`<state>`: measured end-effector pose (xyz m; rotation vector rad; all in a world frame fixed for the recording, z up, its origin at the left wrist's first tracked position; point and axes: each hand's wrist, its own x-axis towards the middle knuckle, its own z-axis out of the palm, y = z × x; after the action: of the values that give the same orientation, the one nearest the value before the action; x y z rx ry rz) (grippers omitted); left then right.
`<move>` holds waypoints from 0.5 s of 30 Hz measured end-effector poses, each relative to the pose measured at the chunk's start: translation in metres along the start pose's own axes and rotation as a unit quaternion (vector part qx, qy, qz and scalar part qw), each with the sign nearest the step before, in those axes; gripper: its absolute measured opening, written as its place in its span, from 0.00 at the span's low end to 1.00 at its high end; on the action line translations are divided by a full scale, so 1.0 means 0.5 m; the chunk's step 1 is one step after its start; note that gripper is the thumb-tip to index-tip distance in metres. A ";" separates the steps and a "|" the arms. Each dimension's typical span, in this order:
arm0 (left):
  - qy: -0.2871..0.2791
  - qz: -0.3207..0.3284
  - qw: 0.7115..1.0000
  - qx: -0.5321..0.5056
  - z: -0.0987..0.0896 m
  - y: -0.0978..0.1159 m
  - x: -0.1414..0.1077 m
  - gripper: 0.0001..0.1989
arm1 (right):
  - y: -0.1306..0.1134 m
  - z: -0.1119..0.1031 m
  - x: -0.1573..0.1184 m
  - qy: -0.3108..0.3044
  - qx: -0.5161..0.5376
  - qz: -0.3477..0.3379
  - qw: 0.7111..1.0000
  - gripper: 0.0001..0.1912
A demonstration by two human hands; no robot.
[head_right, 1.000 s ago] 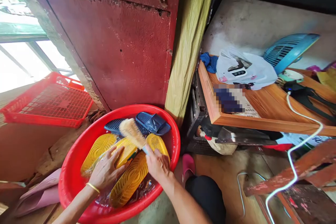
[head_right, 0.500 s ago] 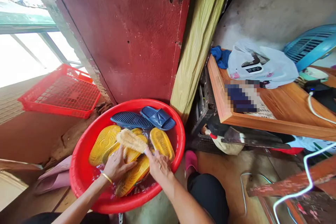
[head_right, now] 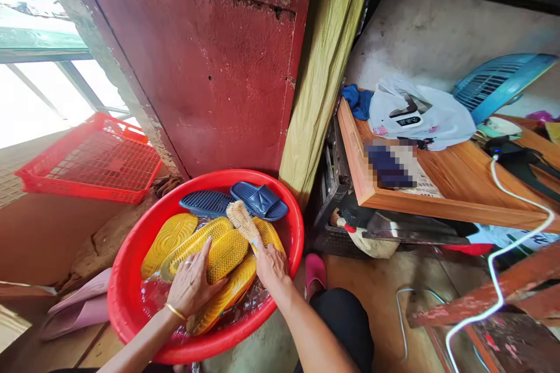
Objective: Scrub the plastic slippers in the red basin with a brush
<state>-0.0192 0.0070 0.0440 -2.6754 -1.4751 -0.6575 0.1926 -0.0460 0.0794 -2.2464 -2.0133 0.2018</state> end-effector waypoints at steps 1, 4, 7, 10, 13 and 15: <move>0.001 -0.001 1.000 0.005 0.001 0.000 0.000 0.51 | -0.006 0.002 -0.005 0.003 0.007 -0.020 1.000 0.28; 0.003 0.003 1.000 0.020 0.004 -0.003 -0.002 0.51 | -0.026 0.011 -0.022 0.007 0.025 -0.107 0.994 0.30; 0.011 0.029 0.999 0.015 0.002 -0.004 -0.002 0.52 | -0.017 0.005 -0.010 -0.007 0.017 -0.058 0.998 0.29; 0.021 0.038 0.999 0.005 0.001 -0.003 0.000 0.52 | -0.003 -0.010 0.005 -0.012 0.018 0.014 1.000 0.27; 0.016 0.018 1.000 -0.001 0.004 -0.002 0.001 0.51 | -0.020 -0.007 -0.013 -0.019 0.031 -0.050 0.998 0.28; 0.007 -0.001 1.000 -0.008 0.006 -0.002 0.000 0.51 | -0.033 0.002 -0.030 -0.026 0.033 -0.103 0.994 0.29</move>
<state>-0.0190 0.0083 0.0410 -2.6752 -1.4758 -0.6887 0.1745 -0.0593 0.0816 -1.9976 -2.2114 0.3057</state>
